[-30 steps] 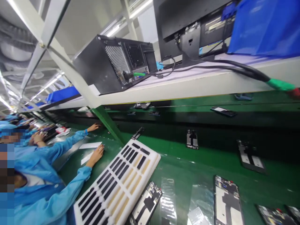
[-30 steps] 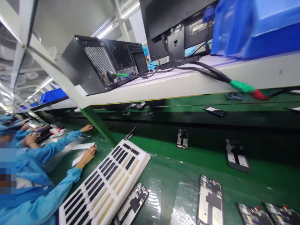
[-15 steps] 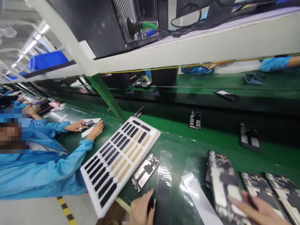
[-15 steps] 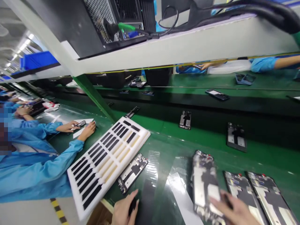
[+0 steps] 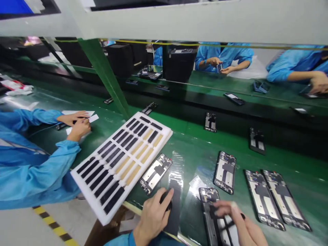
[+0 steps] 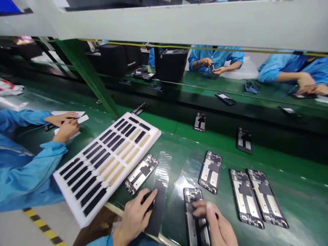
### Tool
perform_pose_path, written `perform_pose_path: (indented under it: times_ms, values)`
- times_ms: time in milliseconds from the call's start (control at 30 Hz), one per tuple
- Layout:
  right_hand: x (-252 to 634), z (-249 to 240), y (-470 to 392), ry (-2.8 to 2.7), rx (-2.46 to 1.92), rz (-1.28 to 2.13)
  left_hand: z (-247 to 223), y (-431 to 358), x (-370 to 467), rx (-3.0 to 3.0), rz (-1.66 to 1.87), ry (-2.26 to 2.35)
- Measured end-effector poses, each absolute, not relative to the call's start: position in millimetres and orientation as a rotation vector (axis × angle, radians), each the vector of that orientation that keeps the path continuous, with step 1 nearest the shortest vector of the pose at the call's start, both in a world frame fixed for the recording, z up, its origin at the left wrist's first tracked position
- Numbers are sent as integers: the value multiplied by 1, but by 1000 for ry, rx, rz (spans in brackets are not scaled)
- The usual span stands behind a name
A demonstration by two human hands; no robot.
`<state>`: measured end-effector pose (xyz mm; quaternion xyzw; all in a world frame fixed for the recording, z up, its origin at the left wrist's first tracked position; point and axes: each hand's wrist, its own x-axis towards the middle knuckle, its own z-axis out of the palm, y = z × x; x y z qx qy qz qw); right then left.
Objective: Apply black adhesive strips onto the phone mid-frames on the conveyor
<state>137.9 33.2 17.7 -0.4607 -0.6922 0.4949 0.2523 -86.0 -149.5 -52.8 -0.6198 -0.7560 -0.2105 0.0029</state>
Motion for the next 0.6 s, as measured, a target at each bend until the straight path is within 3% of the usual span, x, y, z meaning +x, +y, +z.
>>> perform_pose_path:
  times_ms: [167, 267, 600]
  values:
    - [74, -14, 21, -1226, -1264, 1413, -41, -138, -85, -2037, -441, -2395]
    - [61, -33, 25, -1397, -1288, 1519, -37, -134, -83, -2055, -312, -2446]
    - [51, -39, 19, -1867, -1222, 1402, -30, -125, -81, -2126, -141, -2516]
